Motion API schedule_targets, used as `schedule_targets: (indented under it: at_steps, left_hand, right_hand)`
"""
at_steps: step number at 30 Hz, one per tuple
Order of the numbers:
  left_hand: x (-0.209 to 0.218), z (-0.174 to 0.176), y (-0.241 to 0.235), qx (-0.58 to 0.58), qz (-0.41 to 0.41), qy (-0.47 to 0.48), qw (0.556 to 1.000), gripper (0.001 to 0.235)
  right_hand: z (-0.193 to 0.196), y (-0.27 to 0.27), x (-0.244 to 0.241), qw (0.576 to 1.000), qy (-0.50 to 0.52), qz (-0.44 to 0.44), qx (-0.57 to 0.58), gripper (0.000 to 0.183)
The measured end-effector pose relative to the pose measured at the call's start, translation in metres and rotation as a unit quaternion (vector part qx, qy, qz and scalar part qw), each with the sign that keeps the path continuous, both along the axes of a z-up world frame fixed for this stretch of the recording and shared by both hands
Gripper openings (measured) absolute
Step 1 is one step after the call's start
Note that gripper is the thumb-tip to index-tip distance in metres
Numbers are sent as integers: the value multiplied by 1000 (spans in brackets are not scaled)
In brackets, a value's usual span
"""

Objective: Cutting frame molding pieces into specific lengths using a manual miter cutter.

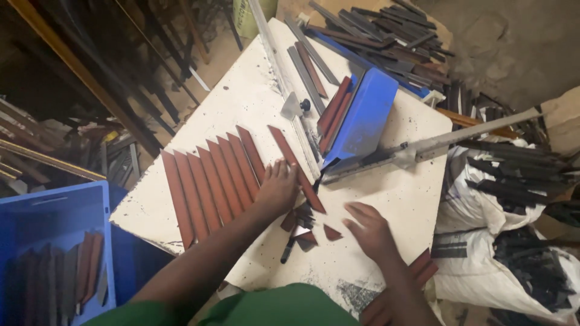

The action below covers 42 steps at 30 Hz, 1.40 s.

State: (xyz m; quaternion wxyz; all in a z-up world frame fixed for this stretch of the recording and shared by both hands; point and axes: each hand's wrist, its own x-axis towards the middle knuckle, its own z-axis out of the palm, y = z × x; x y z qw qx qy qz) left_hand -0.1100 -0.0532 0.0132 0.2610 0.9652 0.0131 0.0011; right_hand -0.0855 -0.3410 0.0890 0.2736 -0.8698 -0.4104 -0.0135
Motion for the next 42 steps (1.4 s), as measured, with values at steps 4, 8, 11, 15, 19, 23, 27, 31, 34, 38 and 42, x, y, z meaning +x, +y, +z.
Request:
schedule_targets:
  at_steps: [4, 8, 11, 15, 19, 23, 27, 31, 34, 38, 42]
  left_hand:
    - [36, -40, -7, 3, -24, -57, 998, 65]
    - [71, -70, 0, 37, -47, -53, 997, 65]
    - [95, -68, 20, 42, -47, -26, 998, 67]
    - [112, -91, 42, 6, -82, 0, 997, 60]
    - [110, -90, 50, -18, -93, -22, 995, 79]
    - [68, -3, 36, 39, -53, -16, 998, 104]
    - [75, -37, 34, 145, -60, -102, 982, 100]
    - [88, -62, 35, 235, -80, -188, 950, 85]
    - [102, -78, 35, 260, -83, -202, 941, 82]
    - [105, -70, 33, 275, -90, -184, 939, 87]
    - [111, -65, 34, 243, -99, -137, 955, 97]
  right_hand:
    - [14, -60, -12, 990, 28, -132, 35, 29]
    - [19, -114, -36, 969, 16, -246, -3, 27]
    - [-16, -168, -44, 977, -9, -214, -24, 28]
    - [-33, -185, -60, 973, 41, -220, 55, 35]
    - [-11, -175, -57, 980, -20, -200, 6, 33]
    - [26, -140, -61, 970, -6, -244, 20, 31]
    - [23, -146, -70, 974, -63, -215, 27, 30]
    - [5, -168, -91, 962, -32, -271, 5, 32]
    - [-7, -178, -102, 955, -13, -296, -19, 31]
    - [-61, -223, -75, 952, -122, -150, -239, 35]
    - [-76, -218, -46, 946, -89, -173, -260, 59]
